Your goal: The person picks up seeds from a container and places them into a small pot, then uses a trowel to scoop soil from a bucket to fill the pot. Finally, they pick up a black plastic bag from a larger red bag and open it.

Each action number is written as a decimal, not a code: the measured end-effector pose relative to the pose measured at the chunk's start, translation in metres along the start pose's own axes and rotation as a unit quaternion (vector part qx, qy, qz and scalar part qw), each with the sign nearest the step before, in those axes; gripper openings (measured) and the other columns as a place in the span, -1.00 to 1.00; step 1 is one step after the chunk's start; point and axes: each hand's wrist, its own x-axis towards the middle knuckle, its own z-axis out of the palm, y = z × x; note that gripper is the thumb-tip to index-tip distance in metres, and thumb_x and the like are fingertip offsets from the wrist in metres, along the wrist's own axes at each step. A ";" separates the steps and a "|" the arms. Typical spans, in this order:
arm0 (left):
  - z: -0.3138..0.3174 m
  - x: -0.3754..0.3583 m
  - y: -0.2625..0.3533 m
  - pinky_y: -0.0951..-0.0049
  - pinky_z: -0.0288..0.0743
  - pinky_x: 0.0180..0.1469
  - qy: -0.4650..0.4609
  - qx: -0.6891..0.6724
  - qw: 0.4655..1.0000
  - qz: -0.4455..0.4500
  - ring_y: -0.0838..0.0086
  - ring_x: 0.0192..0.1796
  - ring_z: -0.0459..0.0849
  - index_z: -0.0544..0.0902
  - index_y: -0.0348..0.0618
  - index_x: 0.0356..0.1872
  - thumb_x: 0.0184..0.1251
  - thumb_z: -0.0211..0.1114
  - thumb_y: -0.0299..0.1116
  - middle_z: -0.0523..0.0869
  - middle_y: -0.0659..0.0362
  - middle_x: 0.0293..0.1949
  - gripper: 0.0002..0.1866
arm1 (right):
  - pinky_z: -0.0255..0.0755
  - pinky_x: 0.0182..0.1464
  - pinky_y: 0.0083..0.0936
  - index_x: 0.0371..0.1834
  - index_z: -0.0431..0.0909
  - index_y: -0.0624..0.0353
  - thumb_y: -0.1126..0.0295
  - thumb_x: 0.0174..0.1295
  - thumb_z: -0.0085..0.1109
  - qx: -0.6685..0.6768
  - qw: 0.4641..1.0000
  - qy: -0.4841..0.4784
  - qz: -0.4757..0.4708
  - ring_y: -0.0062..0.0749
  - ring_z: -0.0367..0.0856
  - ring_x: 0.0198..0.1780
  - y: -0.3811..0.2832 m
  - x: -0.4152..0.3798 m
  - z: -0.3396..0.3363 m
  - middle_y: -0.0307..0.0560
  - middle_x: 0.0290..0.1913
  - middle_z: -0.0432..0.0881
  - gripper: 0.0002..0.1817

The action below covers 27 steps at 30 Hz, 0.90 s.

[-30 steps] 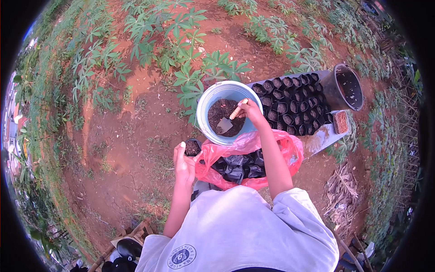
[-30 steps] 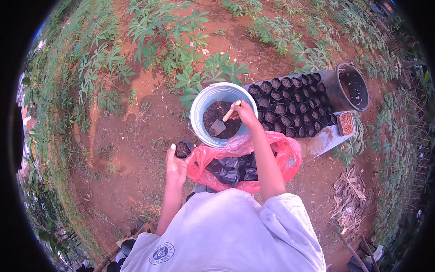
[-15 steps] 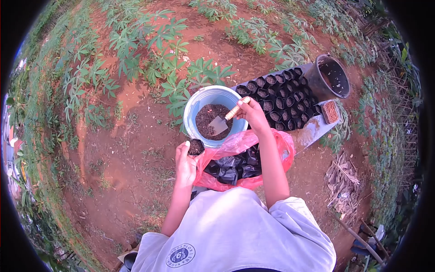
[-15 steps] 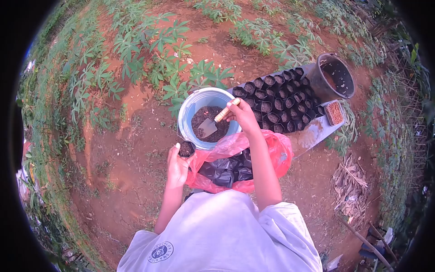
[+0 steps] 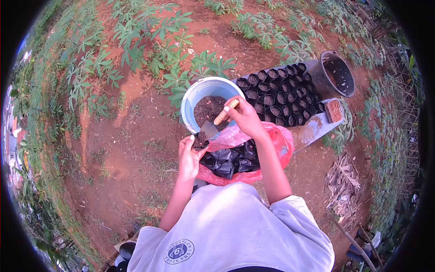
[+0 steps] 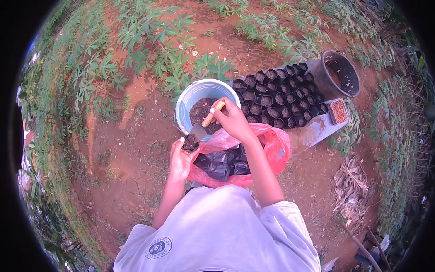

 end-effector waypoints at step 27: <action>0.029 -0.022 -0.024 0.10 0.63 0.03 0.009 0.004 0.999 0.050 0.34 -0.06 0.71 0.42 -0.10 -0.04 0.48 0.15 -0.22 0.68 0.09 -0.11 -0.78 | 0.45 0.03 -0.44 -0.08 0.49 0.23 0.51 0.22 0.19 -0.082 0.982 -0.083 -0.147 -0.40 0.62 -0.07 -0.049 -0.044 -0.030 -0.09 -0.15 0.63 -0.79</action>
